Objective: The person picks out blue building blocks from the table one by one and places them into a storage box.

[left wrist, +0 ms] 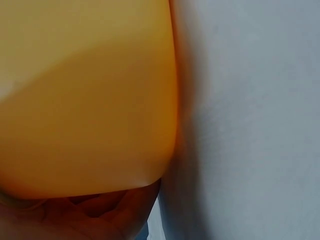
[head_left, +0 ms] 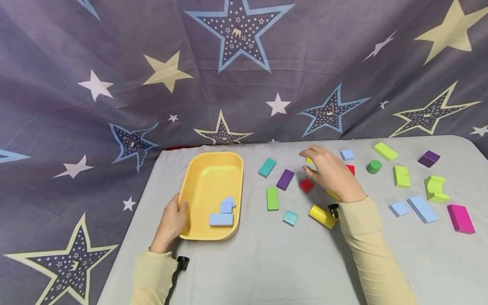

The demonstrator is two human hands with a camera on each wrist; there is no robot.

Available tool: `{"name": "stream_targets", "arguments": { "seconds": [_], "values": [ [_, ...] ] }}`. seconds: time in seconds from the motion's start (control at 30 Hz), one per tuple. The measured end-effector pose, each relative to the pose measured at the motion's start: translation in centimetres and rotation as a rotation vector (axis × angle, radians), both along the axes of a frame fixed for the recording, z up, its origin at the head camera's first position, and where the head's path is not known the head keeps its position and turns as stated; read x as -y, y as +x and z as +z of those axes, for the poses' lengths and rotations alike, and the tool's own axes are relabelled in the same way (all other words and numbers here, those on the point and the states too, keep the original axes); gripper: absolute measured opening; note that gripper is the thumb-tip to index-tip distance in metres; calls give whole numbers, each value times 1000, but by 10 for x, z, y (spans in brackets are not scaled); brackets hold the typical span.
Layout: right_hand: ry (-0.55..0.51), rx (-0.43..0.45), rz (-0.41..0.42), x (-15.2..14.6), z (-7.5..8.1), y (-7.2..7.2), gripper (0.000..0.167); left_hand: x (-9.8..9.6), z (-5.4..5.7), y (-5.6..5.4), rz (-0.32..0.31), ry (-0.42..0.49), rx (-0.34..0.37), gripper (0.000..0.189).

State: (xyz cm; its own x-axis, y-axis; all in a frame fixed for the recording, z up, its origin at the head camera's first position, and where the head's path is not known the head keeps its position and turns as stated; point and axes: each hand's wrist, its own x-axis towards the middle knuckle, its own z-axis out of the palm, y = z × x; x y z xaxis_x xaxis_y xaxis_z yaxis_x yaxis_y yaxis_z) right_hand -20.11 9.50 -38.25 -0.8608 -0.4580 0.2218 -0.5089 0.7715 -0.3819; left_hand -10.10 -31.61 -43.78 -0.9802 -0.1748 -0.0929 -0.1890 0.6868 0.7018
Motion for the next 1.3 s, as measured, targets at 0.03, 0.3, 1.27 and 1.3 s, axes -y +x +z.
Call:
{"name": "stream_targets", "arguments": {
  "seconds": [0.03,0.3,1.27,1.3],
  "values": [
    [-1,4,4,-1,0,-1,38,0,0,0,-1,1,2,40],
    [-12,69,-55,-15,-3,-6,40,1,0,0,-6,4,24,42],
    [25,59,-78,-44,-1,-21,39,-2,3,0,2,9,35,40],
    [21,54,-72,-44,-2,-22,39,-1,3,1,4,4,32,40]
  ]
}}
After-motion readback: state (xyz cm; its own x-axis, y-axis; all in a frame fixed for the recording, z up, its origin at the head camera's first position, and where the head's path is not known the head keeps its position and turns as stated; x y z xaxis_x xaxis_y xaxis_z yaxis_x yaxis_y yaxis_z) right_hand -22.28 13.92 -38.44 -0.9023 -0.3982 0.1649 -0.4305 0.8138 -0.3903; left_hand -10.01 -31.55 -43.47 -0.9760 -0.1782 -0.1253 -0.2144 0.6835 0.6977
